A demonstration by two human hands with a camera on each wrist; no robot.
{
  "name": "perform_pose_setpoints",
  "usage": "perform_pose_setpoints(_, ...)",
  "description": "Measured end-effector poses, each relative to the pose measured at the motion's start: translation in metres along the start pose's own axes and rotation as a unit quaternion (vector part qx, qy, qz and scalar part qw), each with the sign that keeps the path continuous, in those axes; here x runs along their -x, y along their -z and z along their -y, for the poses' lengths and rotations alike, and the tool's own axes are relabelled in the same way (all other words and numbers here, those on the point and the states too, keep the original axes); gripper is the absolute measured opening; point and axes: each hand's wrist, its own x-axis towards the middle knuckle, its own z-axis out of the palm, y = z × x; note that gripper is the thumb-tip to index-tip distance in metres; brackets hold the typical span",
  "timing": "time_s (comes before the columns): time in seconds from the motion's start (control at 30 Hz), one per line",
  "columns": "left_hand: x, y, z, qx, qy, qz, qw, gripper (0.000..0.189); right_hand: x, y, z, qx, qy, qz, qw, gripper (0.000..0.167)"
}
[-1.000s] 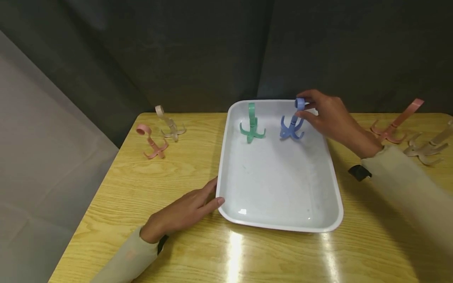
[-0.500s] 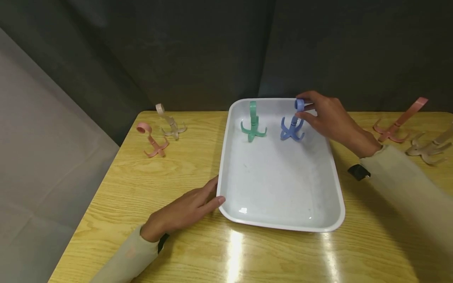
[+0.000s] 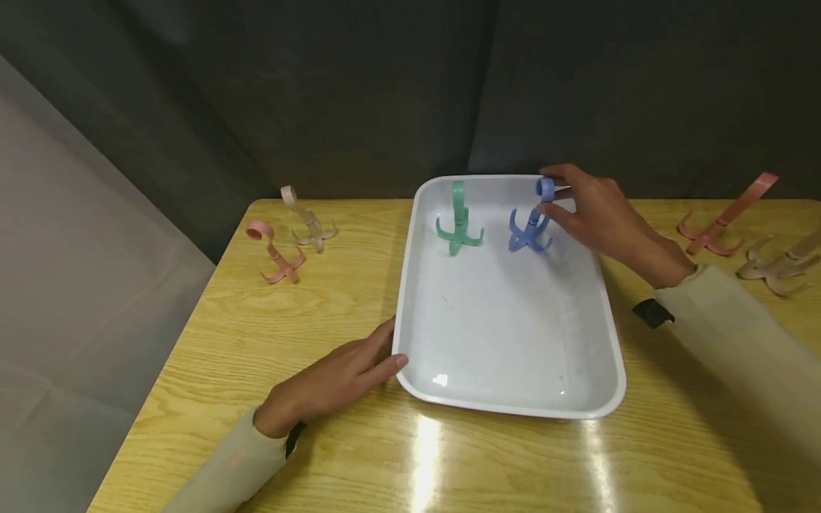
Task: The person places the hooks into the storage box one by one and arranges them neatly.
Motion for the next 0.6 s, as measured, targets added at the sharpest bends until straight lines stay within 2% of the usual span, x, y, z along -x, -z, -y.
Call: perform_pose_setpoints(0.6,0.000,-0.001,0.000,0.005,0.006,0.001,1.0000,0.070,0.012,0.006,-0.007,-0.002,-0.021,0.005,0.9998,0.077)
